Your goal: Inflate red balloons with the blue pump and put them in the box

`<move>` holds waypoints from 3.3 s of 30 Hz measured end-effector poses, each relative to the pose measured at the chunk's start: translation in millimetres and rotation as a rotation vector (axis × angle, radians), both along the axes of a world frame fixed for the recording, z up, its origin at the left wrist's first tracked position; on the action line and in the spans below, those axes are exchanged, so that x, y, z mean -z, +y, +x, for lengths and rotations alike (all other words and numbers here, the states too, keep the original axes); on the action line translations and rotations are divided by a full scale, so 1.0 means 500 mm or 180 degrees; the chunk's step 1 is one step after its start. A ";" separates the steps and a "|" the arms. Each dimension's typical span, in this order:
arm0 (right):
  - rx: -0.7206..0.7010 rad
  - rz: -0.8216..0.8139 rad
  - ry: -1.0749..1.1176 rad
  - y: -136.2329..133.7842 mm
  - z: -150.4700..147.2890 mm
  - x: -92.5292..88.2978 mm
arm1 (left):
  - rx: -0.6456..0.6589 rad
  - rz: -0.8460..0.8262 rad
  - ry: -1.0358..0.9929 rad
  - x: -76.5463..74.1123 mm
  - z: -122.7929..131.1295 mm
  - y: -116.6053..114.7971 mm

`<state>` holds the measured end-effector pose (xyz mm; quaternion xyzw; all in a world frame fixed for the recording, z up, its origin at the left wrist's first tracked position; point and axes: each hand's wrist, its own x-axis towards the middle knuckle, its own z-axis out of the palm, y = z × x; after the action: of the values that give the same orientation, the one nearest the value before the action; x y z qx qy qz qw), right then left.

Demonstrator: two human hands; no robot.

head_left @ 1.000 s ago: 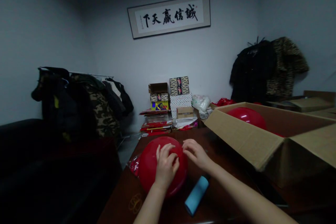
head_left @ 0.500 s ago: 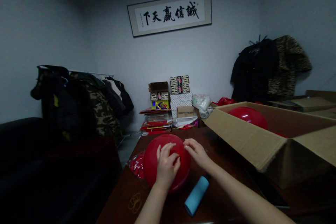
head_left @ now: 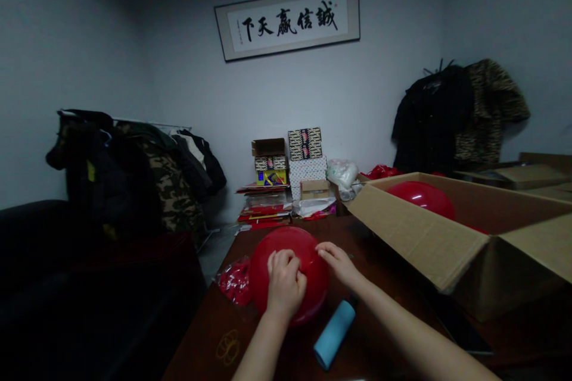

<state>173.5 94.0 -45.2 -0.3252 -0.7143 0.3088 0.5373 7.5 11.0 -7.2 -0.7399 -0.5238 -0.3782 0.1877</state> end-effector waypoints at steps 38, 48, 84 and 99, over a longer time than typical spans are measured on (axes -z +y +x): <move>-0.0175 0.0896 -0.0654 -0.055 -0.024 -0.059 | 0.0555 0.0305 -0.0487 0.006 -0.008 0.011; -0.0301 0.0823 -0.0728 -0.052 -0.027 -0.060 | 0.0546 0.0263 -0.0462 0.005 -0.009 0.004; -0.0605 0.0792 -0.1133 -0.068 0.006 -0.103 | -0.0081 0.0090 0.0031 -0.031 -0.025 -0.013; 0.1060 0.0496 -0.0732 -0.048 -0.008 -0.077 | 0.0057 -0.0076 0.0018 -0.024 -0.011 -0.024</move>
<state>169.3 70.2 -6.7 -0.4293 -0.7290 0.1205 0.5194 1.9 -1.0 4.7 -0.7478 -0.5211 -0.3715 0.1769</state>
